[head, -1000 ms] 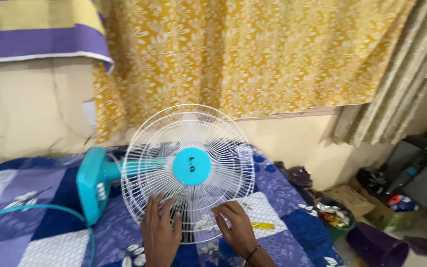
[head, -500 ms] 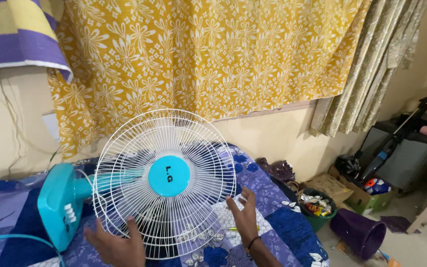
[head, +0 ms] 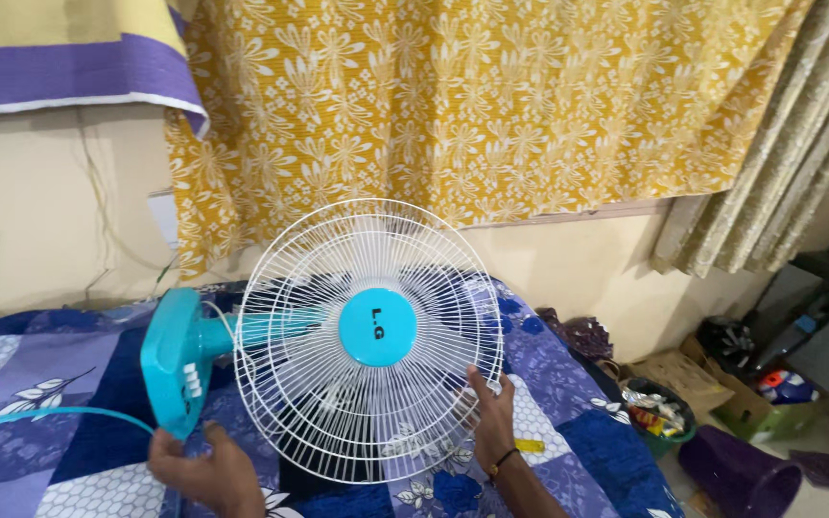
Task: The person uses a yellow screwdriver to loosen and remove the outer ring of a teal and white table fan. They then remove the front wire grille, exposing the fan blades, and place the removed parts on the bed.
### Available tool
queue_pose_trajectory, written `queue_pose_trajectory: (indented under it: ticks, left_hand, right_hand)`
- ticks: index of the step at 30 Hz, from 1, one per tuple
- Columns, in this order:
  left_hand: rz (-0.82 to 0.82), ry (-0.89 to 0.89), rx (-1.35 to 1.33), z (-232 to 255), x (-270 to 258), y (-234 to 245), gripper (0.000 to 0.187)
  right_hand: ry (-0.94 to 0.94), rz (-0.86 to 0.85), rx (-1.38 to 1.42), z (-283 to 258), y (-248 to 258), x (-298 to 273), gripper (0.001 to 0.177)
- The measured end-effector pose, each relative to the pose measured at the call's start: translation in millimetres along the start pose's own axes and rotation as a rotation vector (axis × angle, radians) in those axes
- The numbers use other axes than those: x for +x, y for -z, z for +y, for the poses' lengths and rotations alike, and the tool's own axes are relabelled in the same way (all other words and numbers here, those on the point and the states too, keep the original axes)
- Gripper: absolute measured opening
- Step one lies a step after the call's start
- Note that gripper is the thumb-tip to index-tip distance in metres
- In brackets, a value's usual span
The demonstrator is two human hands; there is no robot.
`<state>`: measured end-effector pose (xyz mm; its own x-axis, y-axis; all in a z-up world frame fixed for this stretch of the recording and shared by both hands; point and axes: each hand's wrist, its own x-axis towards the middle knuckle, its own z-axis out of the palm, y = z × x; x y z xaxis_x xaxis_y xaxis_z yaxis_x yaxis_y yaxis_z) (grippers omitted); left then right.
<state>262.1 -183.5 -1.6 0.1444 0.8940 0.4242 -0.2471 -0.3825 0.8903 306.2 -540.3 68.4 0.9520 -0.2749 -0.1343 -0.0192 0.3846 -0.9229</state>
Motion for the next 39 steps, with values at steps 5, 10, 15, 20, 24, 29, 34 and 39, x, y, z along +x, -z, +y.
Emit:
queue_pose_trajectory:
  ticks: [5, 10, 15, 20, 24, 29, 34, 39]
  left_hand:
    - [0.027, -0.222, 0.262, -9, 56, 10, 0.078]
    - [-0.202, -0.035, 0.272, -3, 67, 7, 0.068]
    - [-0.204, -0.056, 0.364, -1, 60, 8, 0.058]
    - [-0.192, -0.015, 0.413, 0, 60, 0, 0.054]
    - [-0.201, 0.006, 0.411, 5, 62, -8, 0.049]
    - [-0.193, -0.053, 0.371, 7, 57, -18, 0.048]
    - [-0.177, -0.087, 0.343, 1, 61, -32, 0.047]
    - [-0.17, -0.166, 0.319, -6, 70, -48, 0.048]
  right_hand:
    - [0.014, 0.001, -0.024, 2, -7, -4, 0.091]
    - [-0.007, 0.107, 0.037, 2, -18, -11, 0.078]
    - [0.05, 0.186, 0.065, 11, -25, -6, 0.067]
    - [0.195, 0.193, 0.111, 20, -36, 9, 0.064]
    - [0.151, 0.235, 0.059, 12, -50, 15, 0.062]
    - [0.079, 0.208, 0.089, 2, -61, 26, 0.064]
    - [0.129, 0.205, 0.05, 7, -65, 51, 0.064]
    - [0.208, 0.181, 0.1, 12, -74, 74, 0.061]
